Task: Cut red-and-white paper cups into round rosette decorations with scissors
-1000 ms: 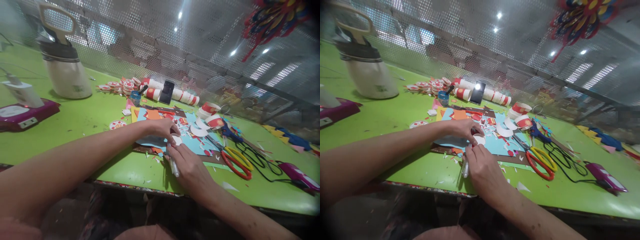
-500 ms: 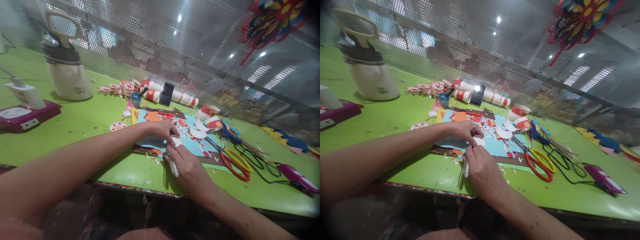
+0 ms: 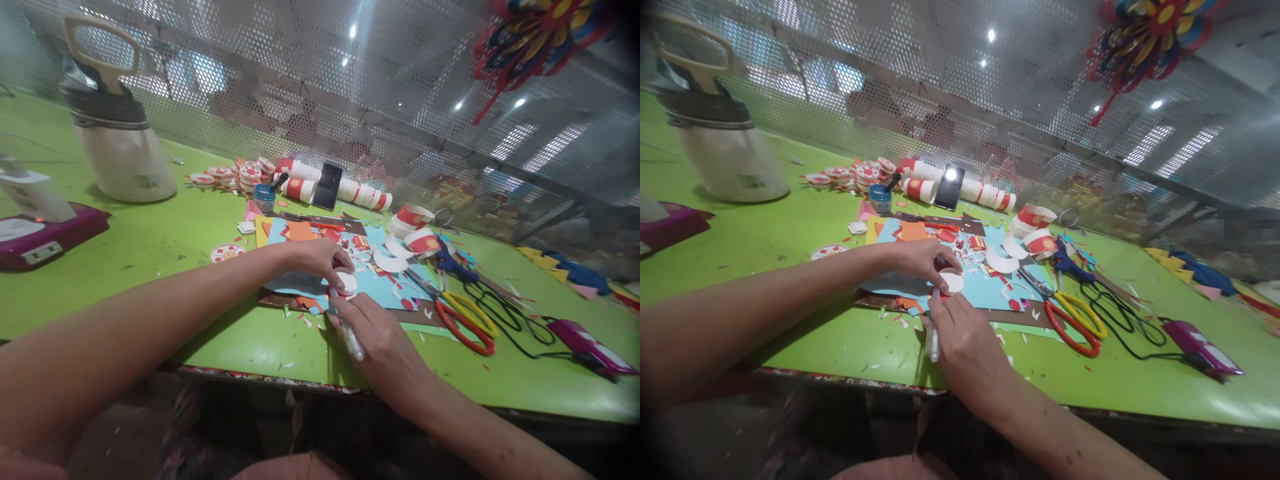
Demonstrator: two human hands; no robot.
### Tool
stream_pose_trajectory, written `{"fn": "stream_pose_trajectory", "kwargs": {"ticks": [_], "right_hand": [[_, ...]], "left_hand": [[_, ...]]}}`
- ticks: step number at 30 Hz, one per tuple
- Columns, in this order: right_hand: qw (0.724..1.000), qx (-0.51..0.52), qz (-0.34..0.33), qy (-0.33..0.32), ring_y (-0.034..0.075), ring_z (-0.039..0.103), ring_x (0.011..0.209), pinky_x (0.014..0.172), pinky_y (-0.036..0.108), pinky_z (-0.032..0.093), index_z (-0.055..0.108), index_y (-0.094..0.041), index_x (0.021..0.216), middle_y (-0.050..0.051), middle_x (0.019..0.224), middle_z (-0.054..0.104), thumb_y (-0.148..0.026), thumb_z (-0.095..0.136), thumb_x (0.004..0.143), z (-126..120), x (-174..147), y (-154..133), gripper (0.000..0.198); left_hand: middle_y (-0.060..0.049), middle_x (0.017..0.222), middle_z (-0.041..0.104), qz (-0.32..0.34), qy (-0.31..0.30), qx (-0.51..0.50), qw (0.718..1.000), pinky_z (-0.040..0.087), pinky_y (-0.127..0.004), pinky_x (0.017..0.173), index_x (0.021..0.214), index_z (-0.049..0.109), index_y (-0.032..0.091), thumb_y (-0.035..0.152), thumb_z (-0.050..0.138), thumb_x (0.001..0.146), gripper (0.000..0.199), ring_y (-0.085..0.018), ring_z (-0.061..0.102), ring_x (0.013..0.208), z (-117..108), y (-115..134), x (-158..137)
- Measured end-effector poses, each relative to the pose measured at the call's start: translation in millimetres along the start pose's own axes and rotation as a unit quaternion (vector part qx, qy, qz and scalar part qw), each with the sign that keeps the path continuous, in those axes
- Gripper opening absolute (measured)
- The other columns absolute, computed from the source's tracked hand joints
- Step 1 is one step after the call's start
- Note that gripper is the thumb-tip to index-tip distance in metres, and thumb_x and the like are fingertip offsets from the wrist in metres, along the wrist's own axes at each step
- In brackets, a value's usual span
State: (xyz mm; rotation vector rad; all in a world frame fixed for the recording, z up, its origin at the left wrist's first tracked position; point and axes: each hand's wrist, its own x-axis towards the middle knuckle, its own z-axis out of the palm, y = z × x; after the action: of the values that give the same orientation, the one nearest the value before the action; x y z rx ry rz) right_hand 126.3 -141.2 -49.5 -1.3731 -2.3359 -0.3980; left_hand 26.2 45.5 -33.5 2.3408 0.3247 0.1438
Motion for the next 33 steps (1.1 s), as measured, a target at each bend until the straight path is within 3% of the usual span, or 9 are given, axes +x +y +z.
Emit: {"fn": "stream_pose_trajectory", "kwargs": {"ticks": [11,22,33], "right_hand": [[0.999,0.027,0.024,-0.004,0.027,0.058,0.079,0.065,0.044,0.054,0.061,-0.001,0.113,0.017,0.087,0.065,-0.013,0.045,0.095,-11,-12,0,0.027],[0.998,0.042,0.031,0.028,0.025,0.06,0.084,0.071,0.04,0.055,0.059,-0.006,0.111,0.014,0.09,0.069,-0.016,0.042,0.097,-19,-23,10,0.024],[0.992,0.112,0.049,0.02,0.021,0.058,0.076,0.066,0.034,0.05,0.06,-0.01,0.109,0.01,0.086,0.067,-0.016,0.045,0.096,-27,-26,22,0.021]], "left_hand": [[-0.005,0.095,0.071,0.011,-0.003,-0.003,1.0,0.044,-0.027,0.073,0.107,0.07,0.015,0.031,0.076,0.063,0.047,-0.019,0.061,0.083,1,-3,1],[-0.01,0.106,0.069,-0.018,0.003,0.0,1.0,0.044,-0.029,0.08,0.109,0.068,0.013,0.035,0.078,0.061,0.054,-0.021,0.061,0.091,2,1,1],[-0.009,0.106,0.069,-0.013,0.003,0.011,1.0,0.043,-0.031,0.079,0.106,0.069,0.015,0.038,0.077,0.063,0.05,-0.021,0.059,0.089,1,2,0]]}}
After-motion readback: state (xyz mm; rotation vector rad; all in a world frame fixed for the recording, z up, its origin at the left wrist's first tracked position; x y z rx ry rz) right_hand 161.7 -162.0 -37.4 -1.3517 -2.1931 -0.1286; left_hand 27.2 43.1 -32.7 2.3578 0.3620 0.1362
